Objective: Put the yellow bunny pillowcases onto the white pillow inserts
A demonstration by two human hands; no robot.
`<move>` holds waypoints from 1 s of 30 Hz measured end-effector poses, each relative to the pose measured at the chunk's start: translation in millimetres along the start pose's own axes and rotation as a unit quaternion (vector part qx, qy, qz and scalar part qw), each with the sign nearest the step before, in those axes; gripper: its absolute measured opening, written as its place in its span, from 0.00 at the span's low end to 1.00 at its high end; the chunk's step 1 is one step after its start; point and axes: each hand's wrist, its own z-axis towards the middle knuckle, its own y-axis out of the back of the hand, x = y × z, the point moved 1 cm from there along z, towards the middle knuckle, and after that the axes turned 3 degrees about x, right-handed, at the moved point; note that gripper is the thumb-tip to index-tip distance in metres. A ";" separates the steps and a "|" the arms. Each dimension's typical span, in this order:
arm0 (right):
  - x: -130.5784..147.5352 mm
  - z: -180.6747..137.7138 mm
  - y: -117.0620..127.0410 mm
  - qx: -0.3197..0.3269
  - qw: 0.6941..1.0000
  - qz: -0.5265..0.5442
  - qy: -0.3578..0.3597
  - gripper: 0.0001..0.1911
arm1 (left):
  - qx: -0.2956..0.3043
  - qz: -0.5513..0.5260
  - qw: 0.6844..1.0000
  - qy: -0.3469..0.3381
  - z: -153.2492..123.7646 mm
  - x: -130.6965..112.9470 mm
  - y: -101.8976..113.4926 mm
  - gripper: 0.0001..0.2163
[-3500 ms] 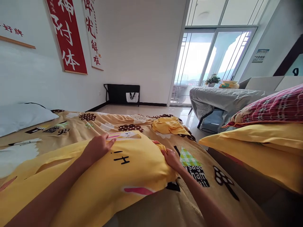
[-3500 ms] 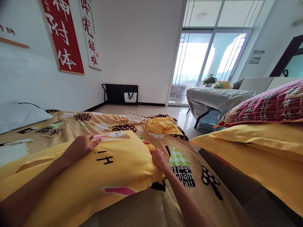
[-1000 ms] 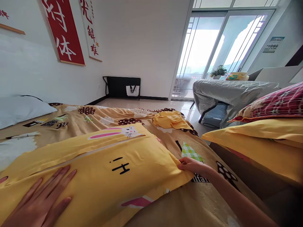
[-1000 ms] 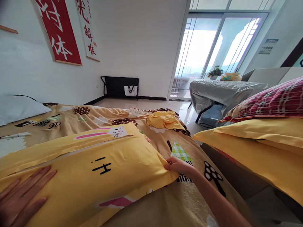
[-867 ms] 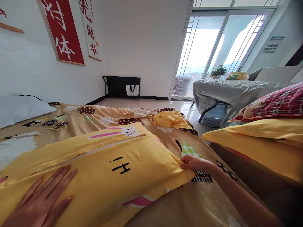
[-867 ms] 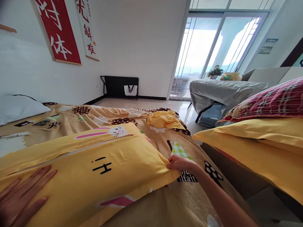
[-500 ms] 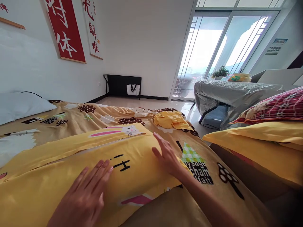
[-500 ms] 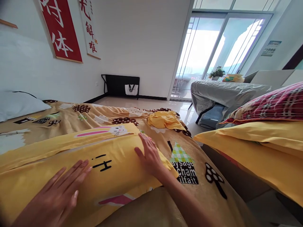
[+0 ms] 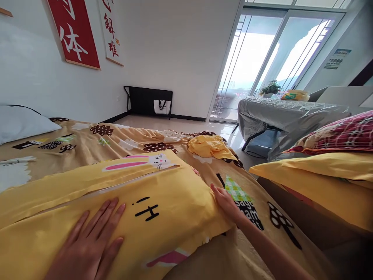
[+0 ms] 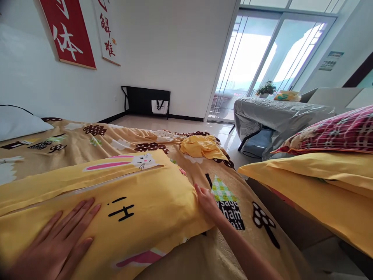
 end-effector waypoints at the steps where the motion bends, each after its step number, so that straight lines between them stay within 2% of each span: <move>1: 4.0 1.3 -2.3 0.012 1.000 0.008 -0.006 0.34 | 0.002 0.002 1.000 -0.002 0.2 0.3 -0.4 0.32; 3: 11.6 2.0 -11.3 0.023 1.000 0.007 0.000 0.35 | -0.001 0.005 1.000 -0.010 0.3 1.1 -1.0 0.33; 8: 13.3 -2.5 -28.5 -0.015 0.998 -0.051 0.038 0.31 | -0.009 0.008 1.000 -0.015 -1.2 0.7 -0.9 0.33; 11: 8.8 -4.2 -23.7 0.003 0.996 -0.081 0.038 0.30 | -0.007 0.008 1.000 -0.014 -2.5 -0.2 -1.2 0.33; 15: 7.1 -6.2 -16.4 0.057 0.996 -0.073 0.018 0.30 | -0.016 0.005 1.000 -0.018 -2.4 -0.4 -1.4 0.33; 21: 6.1 -10.3 -15.8 0.035 0.994 -0.102 0.010 0.30 | -0.023 -0.005 0.999 -0.024 1.1 -0.9 2.0 0.32; 30: 3.3 -9.0 -14.9 0.050 0.993 -0.110 0.011 0.30 | -0.036 -0.005 0.999 -0.030 3.6 -0.8 3.3 0.32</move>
